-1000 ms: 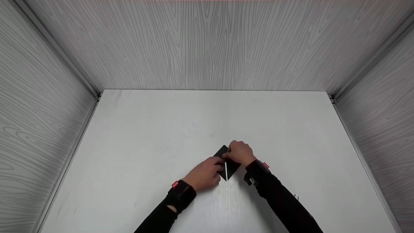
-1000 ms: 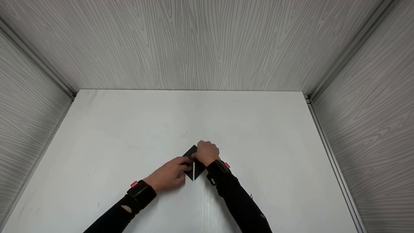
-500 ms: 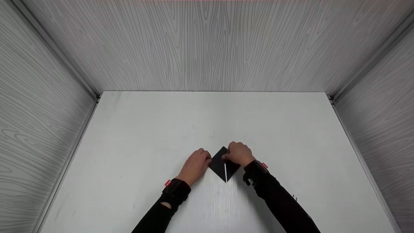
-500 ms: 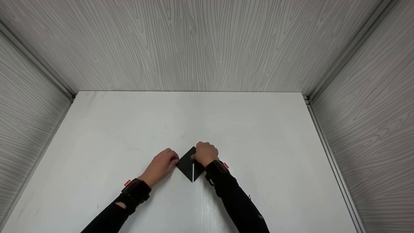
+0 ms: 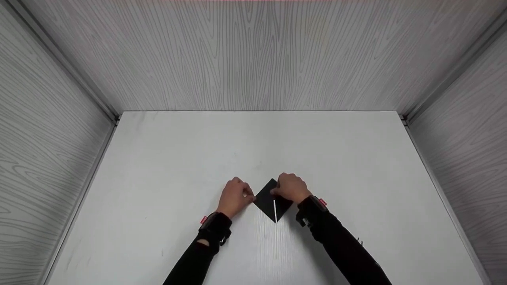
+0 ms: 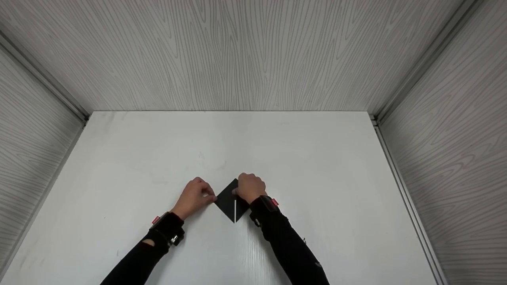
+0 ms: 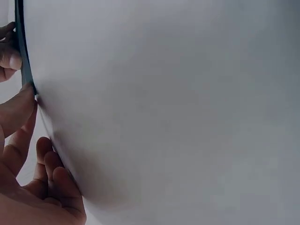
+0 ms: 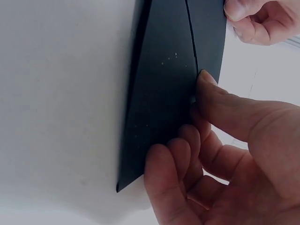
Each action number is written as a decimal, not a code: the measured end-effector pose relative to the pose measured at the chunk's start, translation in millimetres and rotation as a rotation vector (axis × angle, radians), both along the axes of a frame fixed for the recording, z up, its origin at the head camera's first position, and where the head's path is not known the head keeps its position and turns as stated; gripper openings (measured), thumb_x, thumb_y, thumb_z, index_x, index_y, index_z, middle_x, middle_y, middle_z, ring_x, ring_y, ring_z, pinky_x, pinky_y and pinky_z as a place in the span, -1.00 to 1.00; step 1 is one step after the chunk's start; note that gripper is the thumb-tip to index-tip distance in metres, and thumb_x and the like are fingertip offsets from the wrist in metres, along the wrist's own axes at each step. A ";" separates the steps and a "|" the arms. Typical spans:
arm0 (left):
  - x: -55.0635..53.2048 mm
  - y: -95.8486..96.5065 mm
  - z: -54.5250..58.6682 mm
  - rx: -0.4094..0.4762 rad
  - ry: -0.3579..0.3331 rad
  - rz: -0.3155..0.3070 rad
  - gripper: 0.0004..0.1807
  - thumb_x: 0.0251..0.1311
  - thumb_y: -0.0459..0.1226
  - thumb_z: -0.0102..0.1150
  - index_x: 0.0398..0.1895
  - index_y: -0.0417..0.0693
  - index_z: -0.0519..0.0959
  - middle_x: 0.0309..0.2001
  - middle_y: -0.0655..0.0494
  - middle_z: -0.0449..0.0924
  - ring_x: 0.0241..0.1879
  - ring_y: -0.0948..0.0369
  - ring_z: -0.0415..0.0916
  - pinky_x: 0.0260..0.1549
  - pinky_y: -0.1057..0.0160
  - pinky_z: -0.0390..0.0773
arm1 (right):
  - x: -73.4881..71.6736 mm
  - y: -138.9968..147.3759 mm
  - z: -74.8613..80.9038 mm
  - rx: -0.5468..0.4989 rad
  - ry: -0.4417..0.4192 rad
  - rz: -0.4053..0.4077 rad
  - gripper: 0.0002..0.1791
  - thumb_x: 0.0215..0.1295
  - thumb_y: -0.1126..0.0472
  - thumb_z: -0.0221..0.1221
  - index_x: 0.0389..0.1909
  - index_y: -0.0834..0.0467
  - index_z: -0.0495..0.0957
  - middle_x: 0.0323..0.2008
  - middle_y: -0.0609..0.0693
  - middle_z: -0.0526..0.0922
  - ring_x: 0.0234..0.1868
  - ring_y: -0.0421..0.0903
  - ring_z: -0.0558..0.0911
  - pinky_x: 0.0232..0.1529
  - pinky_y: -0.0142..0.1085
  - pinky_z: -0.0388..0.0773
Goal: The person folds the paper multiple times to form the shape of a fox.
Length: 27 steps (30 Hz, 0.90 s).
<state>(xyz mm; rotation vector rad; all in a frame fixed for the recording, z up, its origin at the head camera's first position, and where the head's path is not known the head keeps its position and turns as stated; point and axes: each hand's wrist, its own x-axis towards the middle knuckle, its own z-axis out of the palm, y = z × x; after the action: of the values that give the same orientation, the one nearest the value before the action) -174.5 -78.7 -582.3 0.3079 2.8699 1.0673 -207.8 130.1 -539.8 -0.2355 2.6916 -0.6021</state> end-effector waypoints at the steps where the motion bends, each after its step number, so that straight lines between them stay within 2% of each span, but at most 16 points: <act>1: -1.3 1.2 0.3 -0.001 -0.009 0.013 -0.88 0.04 -0.27 0.55 -0.48 -0.06 0.74 -0.31 0.06 0.46 -0.20 0.04 0.43 -0.16 0.06 0.46 | -0.2 -0.2 0.1 0.002 -0.002 0.001 -0.69 0.25 0.06 0.44 -0.55 0.15 0.64 -0.59 -0.10 0.55 -0.54 -0.13 0.44 -0.49 -0.22 0.37; 4: -5.4 6.1 0.4 -0.010 -0.015 0.054 -0.86 0.03 -0.24 0.57 -0.51 -0.05 0.75 -0.32 0.06 0.47 -0.20 0.03 0.45 -0.17 0.06 0.47 | -0.7 -1.1 0.3 0.011 -0.011 0.012 -0.68 0.26 0.06 0.44 -0.56 0.15 0.63 -0.60 -0.11 0.53 -0.54 -0.14 0.43 -0.49 -0.23 0.35; 11: -16.3 21.1 3.4 -0.062 0.018 0.141 -0.81 0.01 -0.17 0.62 -0.55 -0.01 0.76 -0.31 0.03 0.53 -0.17 -0.04 0.53 -0.20 -0.01 0.53 | -2.9 -3.5 1.9 0.016 -0.020 0.021 -0.67 0.30 0.08 0.42 -0.56 0.16 0.62 -0.61 -0.10 0.51 -0.54 -0.13 0.43 -0.48 -0.25 0.34; 20: -26.8 38.5 0.6 -0.065 0.045 0.205 -0.80 0.04 -0.15 0.60 -0.57 0.01 0.76 -0.30 -0.01 0.54 -0.20 -0.05 0.54 -0.20 -0.05 0.56 | -2.9 -3.3 0.9 0.021 -0.011 0.033 -0.64 0.30 0.09 0.42 -0.60 0.14 0.58 -0.64 -0.11 0.46 -0.56 -0.12 0.42 -0.49 -0.23 0.34; 27: -33.7 52.4 0.2 -0.100 0.034 0.249 -0.80 0.07 -0.12 0.58 -0.54 0.04 0.75 -0.26 -0.01 0.56 -0.15 -0.07 0.55 -0.15 -0.08 0.56 | -1.1 -2.2 1.0 0.006 0.003 0.026 -0.60 0.29 0.11 0.42 -0.63 0.12 0.47 -0.64 -0.10 0.43 -0.57 -0.12 0.41 -0.49 -0.23 0.32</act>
<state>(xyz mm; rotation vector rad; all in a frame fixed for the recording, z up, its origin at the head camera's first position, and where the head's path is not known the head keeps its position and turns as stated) -208.1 -26.3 -582.1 -0.0394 3.0396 0.9533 -209.0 127.9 -538.9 -0.2703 2.6888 -0.5866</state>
